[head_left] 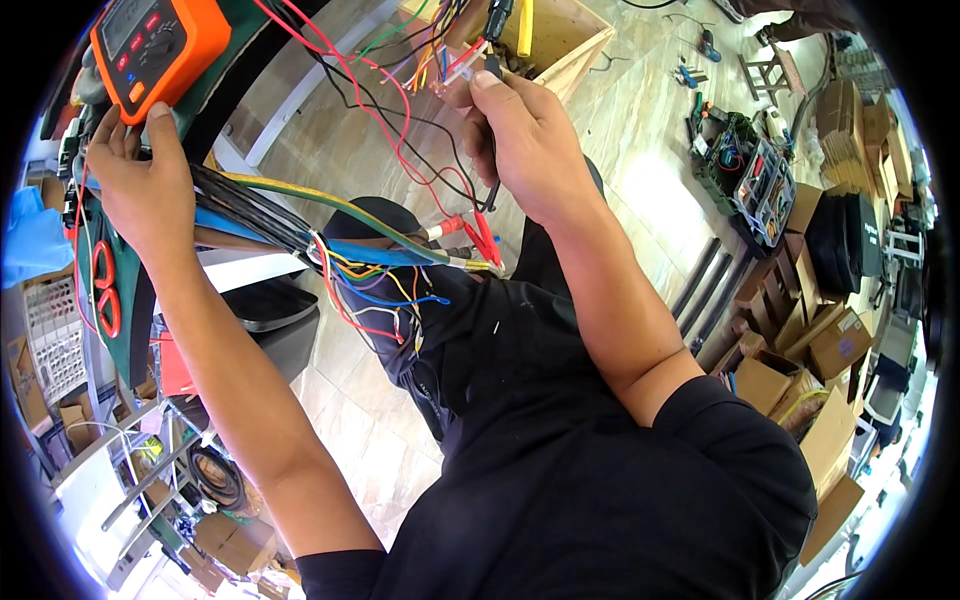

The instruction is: The person tests a large black electrical cable using a multimeter, pressing the probes against exposed wires and terminals, and applying blue tape to the cable.

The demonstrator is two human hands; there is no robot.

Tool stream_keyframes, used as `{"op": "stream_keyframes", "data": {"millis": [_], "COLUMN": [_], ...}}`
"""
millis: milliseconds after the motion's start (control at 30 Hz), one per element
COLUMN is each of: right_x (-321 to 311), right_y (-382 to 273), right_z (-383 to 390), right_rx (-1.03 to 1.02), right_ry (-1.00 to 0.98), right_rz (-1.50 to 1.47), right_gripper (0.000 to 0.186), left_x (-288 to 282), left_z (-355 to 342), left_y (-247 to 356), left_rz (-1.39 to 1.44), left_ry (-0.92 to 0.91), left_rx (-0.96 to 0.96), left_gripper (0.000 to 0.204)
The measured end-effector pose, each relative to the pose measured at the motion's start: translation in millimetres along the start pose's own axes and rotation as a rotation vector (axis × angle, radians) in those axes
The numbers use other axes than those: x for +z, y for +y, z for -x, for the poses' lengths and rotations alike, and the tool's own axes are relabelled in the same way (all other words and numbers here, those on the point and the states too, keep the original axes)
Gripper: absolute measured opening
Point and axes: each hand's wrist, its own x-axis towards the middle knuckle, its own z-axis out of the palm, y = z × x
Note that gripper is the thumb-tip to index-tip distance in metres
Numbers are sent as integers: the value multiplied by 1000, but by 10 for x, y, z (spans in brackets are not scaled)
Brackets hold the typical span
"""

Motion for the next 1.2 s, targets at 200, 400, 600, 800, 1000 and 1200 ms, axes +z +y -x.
{"op": "stream_keyframes", "data": {"millis": [200,400,600,800,1000,1200], "right_x": [-4,16,26,28,27,15], "right_y": [-6,-94,-129,-99,-118,-113], "right_z": [-17,26,35,23,34,40], "right_rx": [4,5,29,46,48,38], "right_ry": [-8,-15,-18,0,-15,-11], "right_rz": [-10,-43,-58,-67,-55,-41], "right_gripper": [38,36,35,35,36,36], "left_x": [-9,-23,-43,-20,-63,-56], "left_z": [4,-1,-1,-5,-7,-3], "left_y": [60,42,63,37,99,116], "left_rz": [2,-21,-35,12,15,5], "left_ry": [-10,-9,-5,3,-32,-29], "left_rx": [-22,-6,-16,8,-20,-29], "left_gripper": [57,54,52,50,50,49]}}
